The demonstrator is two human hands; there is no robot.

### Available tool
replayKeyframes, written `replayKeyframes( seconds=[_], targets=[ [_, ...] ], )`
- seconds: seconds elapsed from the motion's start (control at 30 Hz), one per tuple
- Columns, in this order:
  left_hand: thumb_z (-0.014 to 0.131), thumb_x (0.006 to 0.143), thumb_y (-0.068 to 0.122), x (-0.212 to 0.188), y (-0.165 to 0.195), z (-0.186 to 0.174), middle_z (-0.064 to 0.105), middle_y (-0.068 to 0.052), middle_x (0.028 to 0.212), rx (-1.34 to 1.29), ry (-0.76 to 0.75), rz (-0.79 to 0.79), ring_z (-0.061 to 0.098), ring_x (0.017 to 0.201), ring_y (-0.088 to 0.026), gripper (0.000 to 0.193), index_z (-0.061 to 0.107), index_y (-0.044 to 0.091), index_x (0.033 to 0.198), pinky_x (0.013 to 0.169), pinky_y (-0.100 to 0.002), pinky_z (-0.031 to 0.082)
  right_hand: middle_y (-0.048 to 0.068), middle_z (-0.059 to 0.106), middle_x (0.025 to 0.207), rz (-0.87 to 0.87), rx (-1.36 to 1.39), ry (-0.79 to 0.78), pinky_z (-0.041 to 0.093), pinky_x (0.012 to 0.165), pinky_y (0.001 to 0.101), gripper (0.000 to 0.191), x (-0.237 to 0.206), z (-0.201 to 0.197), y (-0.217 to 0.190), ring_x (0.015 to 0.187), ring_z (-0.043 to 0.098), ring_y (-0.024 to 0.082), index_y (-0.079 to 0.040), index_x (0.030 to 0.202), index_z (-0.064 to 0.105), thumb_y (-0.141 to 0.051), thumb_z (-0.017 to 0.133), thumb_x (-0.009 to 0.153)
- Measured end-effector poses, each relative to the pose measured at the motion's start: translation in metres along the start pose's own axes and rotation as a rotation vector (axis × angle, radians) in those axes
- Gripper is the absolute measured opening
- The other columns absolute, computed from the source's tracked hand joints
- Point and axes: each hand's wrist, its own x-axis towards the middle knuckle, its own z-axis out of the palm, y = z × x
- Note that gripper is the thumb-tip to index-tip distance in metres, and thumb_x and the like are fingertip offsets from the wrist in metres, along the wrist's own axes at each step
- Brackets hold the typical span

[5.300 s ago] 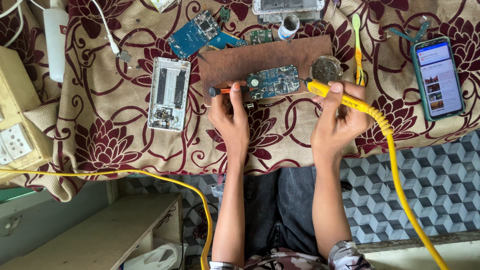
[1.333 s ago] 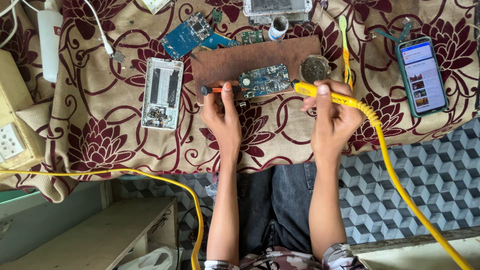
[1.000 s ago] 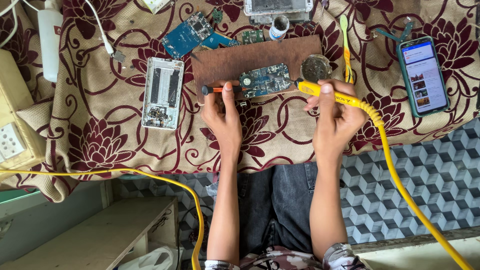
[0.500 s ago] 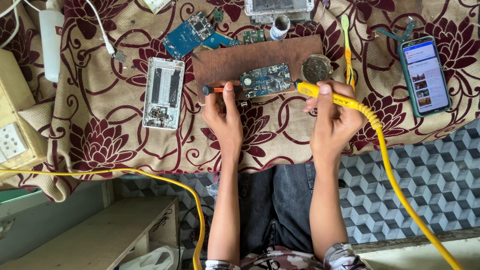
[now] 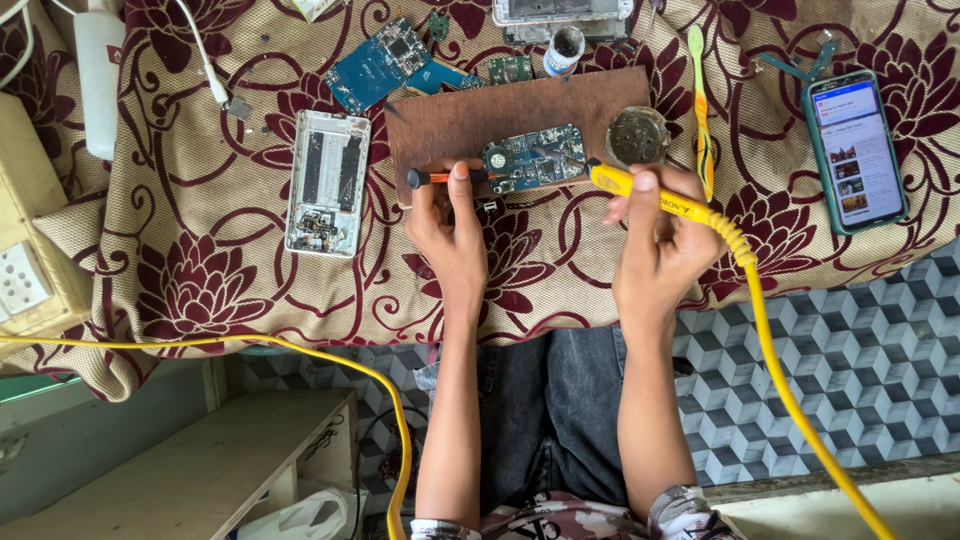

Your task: The person uses a soldering iron to apply heat to a circuit board while holding it with a screwdriver. The person repeatedly dips the soldering iron into a small container, likely containing flux or solder, and continues working on the board.

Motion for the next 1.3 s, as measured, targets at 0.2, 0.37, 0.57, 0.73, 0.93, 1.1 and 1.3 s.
replayKeyframes(
  seconds=[0.2, 0.37, 0.57, 0.73, 0.93, 1.1, 1.3],
  targets=[
    [0.057, 0.110, 0.022, 0.000, 0.001, 0.000, 0.076, -0.003, 0.092, 0.011, 0.001, 0.004, 0.039, 0.057, -0.004, 0.021, 0.067, 0.004, 0.107, 0.052, -0.025, 0.030, 0.013, 0.069, 0.096, -0.017, 0.016, 0.040, 0.060, 0.065, 0.0254, 0.013, 0.004, -0.004, 0.002, 0.072, 0.069, 0.014, 0.007, 0.116, 0.063, -0.004, 0.057, 0.117],
    [0.057, 0.110, 0.022, 0.000, 0.002, 0.000, 0.076, -0.003, 0.092, -0.020, -0.004, -0.003, 0.042, 0.057, -0.003, 0.021, 0.067, 0.004, 0.107, 0.051, -0.025, 0.031, 0.011, 0.068, 0.082, 0.020, 0.059, 0.025, 0.056, 0.064, 0.0240, 0.013, 0.003, -0.004, 0.001, 0.068, 0.068, 0.014, 0.007, 0.116, 0.063, -0.004, 0.057, 0.117],
    [0.057, 0.110, 0.022, 0.000, 0.004, 0.000, 0.075, -0.003, 0.089, -0.005, -0.002, -0.008, 0.041, 0.056, -0.003, 0.021, 0.067, 0.003, 0.107, 0.051, -0.025, 0.030, 0.012, 0.068, 0.087, 0.017, 0.017, 0.035, 0.056, 0.063, 0.0239, 0.012, 0.002, -0.003, 0.001, 0.068, 0.068, 0.014, 0.007, 0.115, 0.063, -0.003, 0.057, 0.116],
    [0.057, 0.110, 0.022, 0.000, 0.003, 0.000, 0.075, -0.002, 0.090, -0.007, -0.001, -0.009, 0.042, 0.056, -0.003, 0.021, 0.067, 0.004, 0.107, 0.051, -0.024, 0.031, 0.011, 0.068, 0.090, 0.007, 0.085, 0.021, 0.059, 0.064, 0.0247, 0.013, -0.001, 0.001, 0.002, 0.071, 0.069, 0.014, 0.006, 0.115, 0.063, -0.005, 0.057, 0.116],
    [0.058, 0.110, 0.022, 0.000, 0.000, 0.000, 0.076, -0.002, 0.091, -0.001, 0.002, 0.002, 0.042, 0.057, -0.004, 0.021, 0.067, 0.004, 0.108, 0.052, -0.025, 0.031, 0.012, 0.069, 0.088, 0.018, 0.049, 0.004, 0.057, 0.064, 0.0249, 0.012, -0.008, 0.009, 0.004, 0.072, 0.069, 0.015, 0.006, 0.115, 0.063, -0.004, 0.057, 0.114],
    [0.057, 0.110, 0.022, -0.001, -0.002, 0.000, 0.076, -0.002, 0.089, 0.024, 0.000, -0.001, 0.040, 0.055, -0.004, 0.021, 0.068, 0.004, 0.108, 0.051, -0.025, 0.030, 0.012, 0.068, 0.093, 0.006, 0.097, 0.019, 0.060, 0.065, 0.0247, 0.012, -0.002, 0.005, 0.006, 0.071, 0.070, 0.013, 0.004, 0.116, 0.064, -0.005, 0.056, 0.116],
    [0.057, 0.111, 0.022, -0.001, -0.001, 0.000, 0.076, -0.002, 0.090, -0.007, -0.008, -0.003, 0.043, 0.056, -0.004, 0.021, 0.067, 0.004, 0.108, 0.051, -0.025, 0.031, 0.011, 0.068, 0.084, 0.011, 0.059, -0.007, 0.055, 0.063, 0.0236, 0.013, -0.007, 0.010, 0.003, 0.068, 0.068, 0.013, 0.006, 0.117, 0.063, -0.004, 0.056, 0.115]
  ],
)
